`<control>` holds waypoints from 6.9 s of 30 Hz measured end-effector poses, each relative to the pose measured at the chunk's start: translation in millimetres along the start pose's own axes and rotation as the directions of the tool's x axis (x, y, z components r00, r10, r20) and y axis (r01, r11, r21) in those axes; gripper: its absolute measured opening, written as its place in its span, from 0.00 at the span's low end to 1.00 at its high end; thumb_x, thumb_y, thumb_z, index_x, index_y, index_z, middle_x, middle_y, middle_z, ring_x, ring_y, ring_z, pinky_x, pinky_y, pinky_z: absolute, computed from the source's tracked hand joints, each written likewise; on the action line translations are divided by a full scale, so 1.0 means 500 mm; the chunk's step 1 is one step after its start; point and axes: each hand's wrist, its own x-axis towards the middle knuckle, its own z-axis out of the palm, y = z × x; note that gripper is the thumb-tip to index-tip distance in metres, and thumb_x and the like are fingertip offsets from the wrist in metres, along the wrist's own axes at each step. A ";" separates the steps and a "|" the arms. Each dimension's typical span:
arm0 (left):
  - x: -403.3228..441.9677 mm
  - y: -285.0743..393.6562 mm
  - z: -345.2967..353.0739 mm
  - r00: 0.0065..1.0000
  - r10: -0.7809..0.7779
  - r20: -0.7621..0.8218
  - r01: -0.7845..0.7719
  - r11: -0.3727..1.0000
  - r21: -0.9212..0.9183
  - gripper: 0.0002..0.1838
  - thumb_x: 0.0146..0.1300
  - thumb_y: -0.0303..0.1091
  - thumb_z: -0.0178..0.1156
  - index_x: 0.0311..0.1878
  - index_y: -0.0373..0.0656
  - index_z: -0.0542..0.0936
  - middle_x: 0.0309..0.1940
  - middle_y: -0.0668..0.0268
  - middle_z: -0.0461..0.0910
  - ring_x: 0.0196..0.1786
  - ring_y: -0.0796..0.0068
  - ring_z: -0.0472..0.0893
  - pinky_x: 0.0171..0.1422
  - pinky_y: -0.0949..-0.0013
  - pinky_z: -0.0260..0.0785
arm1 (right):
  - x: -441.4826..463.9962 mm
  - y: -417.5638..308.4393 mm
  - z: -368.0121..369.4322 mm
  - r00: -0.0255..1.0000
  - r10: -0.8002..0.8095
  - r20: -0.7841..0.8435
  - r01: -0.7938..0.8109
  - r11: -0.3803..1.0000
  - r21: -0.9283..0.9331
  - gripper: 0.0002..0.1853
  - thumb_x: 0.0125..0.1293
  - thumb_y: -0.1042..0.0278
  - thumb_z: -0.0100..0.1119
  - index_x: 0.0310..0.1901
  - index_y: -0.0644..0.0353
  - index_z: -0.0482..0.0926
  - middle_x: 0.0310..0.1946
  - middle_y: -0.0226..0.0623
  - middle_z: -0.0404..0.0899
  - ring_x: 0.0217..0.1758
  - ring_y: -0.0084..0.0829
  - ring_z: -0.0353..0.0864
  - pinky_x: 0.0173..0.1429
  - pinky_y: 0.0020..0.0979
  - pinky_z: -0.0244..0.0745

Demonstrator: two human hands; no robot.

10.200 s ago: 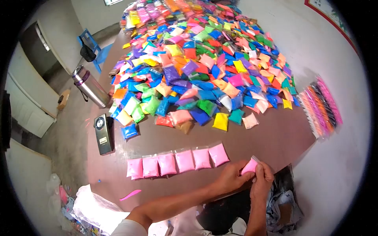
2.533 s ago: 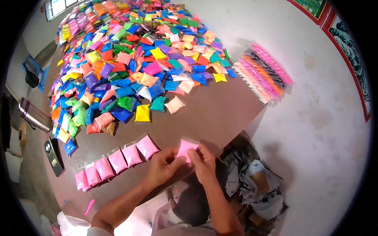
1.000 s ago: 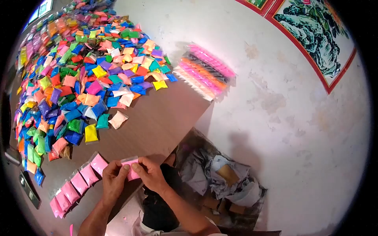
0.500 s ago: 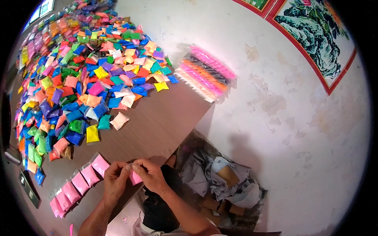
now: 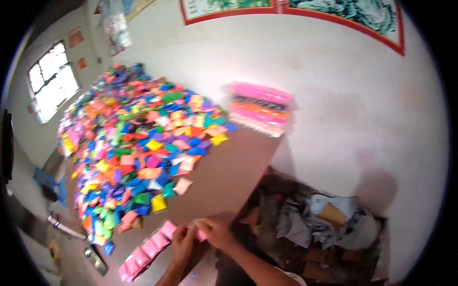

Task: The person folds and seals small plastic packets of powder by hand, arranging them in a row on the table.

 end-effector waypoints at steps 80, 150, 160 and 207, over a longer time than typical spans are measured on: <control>-0.333 -0.010 0.058 0.951 -0.224 -0.212 0.258 0.955 0.149 0.17 0.72 0.42 0.68 0.34 0.38 0.78 0.28 0.71 0.79 0.33 0.84 0.76 0.41 0.76 0.71 | -0.252 -0.015 -0.073 0.892 0.179 0.415 -0.341 0.868 0.360 0.11 0.73 0.64 0.64 0.46 0.64 0.84 0.35 0.32 0.85 0.39 0.21 0.83 0.46 0.25 0.79; -0.321 -0.017 0.065 0.959 -0.218 -0.180 0.239 0.966 0.102 0.11 0.64 0.27 0.69 0.46 0.31 0.84 0.36 0.65 0.86 0.38 0.79 0.83 0.44 0.73 0.76 | -0.254 0.018 -0.066 0.930 0.148 0.337 -0.283 0.874 0.396 0.09 0.73 0.67 0.66 0.46 0.63 0.87 0.30 0.21 0.82 0.33 0.12 0.76 0.37 0.19 0.72; -0.320 -0.021 0.060 0.928 -0.274 -0.252 0.300 0.951 0.071 0.07 0.65 0.30 0.69 0.37 0.35 0.84 0.30 0.72 0.80 0.33 0.84 0.76 0.38 0.75 0.69 | -0.266 0.042 -0.052 0.943 0.093 0.320 -0.207 0.916 0.344 0.08 0.72 0.68 0.67 0.47 0.63 0.86 0.31 0.24 0.82 0.34 0.15 0.77 0.39 0.21 0.73; -0.346 -0.044 0.076 0.951 -0.193 -0.242 0.200 0.980 0.004 0.14 0.73 0.40 0.67 0.44 0.36 0.82 0.30 0.68 0.83 0.30 0.82 0.76 0.37 0.77 0.68 | -0.259 0.009 -0.066 0.875 0.259 0.408 -0.424 0.818 0.389 0.13 0.70 0.65 0.67 0.49 0.65 0.84 0.34 0.27 0.84 0.37 0.17 0.79 0.41 0.23 0.77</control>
